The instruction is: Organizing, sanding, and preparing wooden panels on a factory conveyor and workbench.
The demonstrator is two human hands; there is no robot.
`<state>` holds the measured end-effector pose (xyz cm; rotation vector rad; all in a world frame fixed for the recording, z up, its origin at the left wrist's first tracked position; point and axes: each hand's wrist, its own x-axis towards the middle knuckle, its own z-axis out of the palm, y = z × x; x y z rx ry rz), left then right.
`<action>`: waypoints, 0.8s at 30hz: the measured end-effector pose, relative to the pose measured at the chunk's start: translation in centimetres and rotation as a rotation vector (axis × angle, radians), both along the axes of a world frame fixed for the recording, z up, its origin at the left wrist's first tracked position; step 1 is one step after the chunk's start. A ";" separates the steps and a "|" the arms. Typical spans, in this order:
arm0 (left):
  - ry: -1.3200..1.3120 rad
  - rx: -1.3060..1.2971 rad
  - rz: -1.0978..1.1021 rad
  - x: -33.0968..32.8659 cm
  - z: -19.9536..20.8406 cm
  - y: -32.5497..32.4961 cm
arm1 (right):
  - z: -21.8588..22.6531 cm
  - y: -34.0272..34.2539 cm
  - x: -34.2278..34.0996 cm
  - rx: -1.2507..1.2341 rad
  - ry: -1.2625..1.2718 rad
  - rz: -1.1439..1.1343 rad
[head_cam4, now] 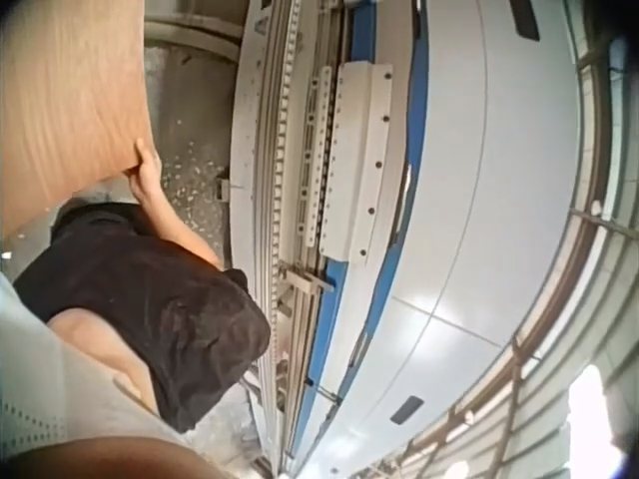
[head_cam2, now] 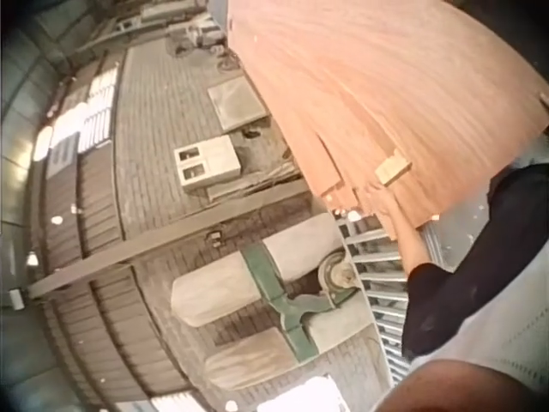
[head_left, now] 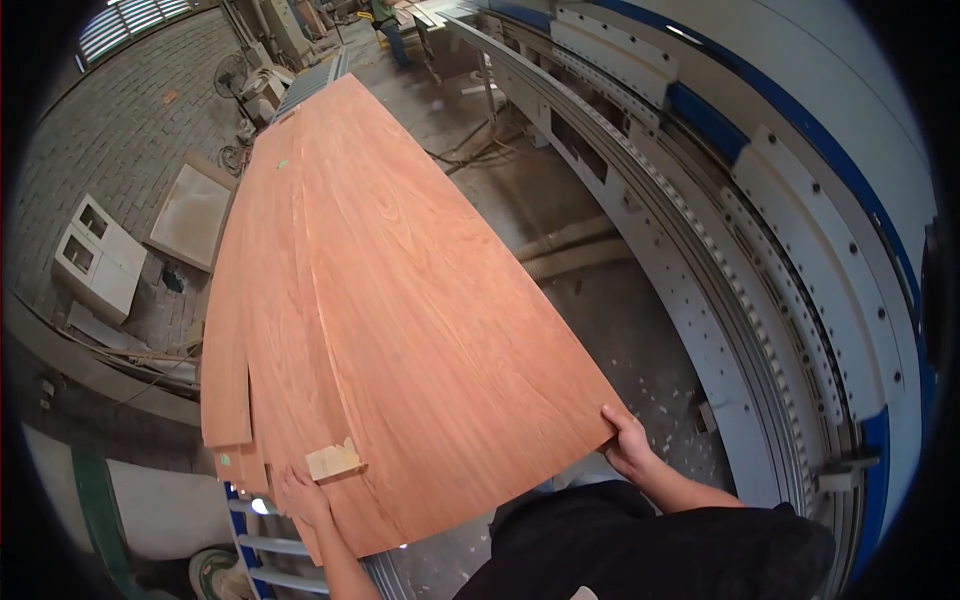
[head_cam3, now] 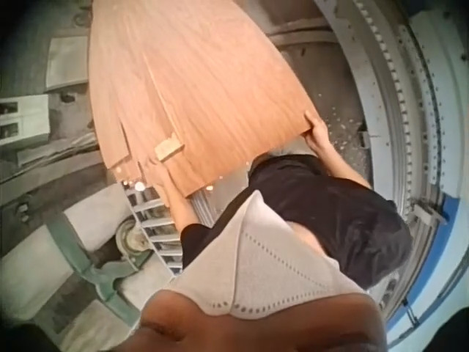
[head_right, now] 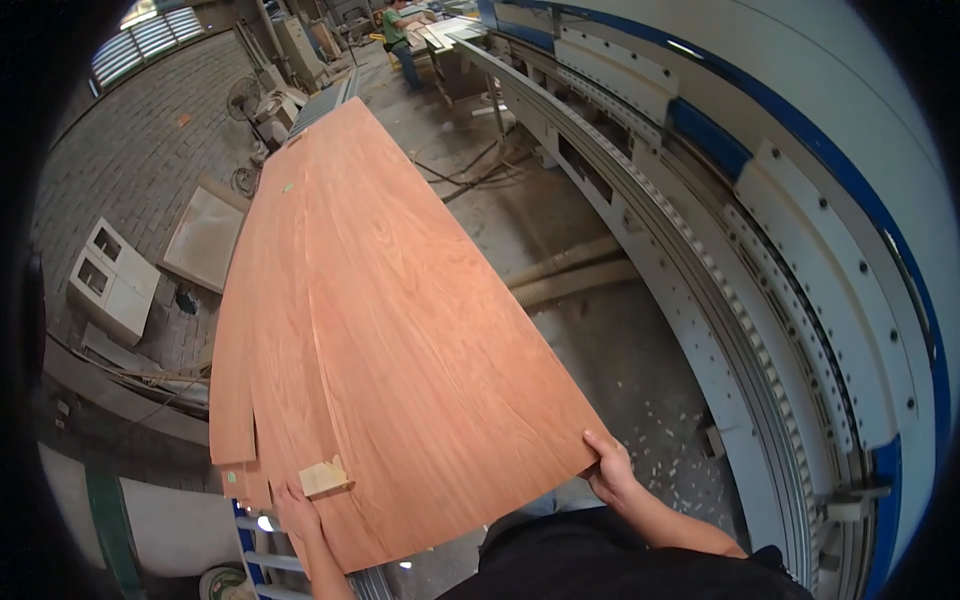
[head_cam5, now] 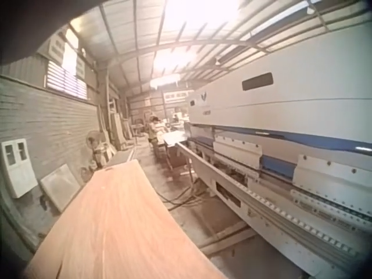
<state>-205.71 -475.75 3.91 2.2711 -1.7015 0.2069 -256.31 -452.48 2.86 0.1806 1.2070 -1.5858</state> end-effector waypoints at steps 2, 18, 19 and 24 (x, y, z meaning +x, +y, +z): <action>0.013 -0.013 -0.013 -1.0 -0.7 -5.2 | 0.6 -4.9 -1.5 -0.010 0.020 -0.006; 0.034 -0.057 0.007 -13.2 -0.3 -42.6 | 0.3 -41.9 -15.8 -0.069 -0.070 0.130; 0.040 -0.057 0.012 -13.6 -0.4 -44.9 | 0.5 -44.8 -16.9 -0.077 -0.086 0.161; 0.061 -0.024 0.041 -19.5 -0.4 -54.1 | -1.1 -52.7 -23.4 -0.090 -0.079 0.340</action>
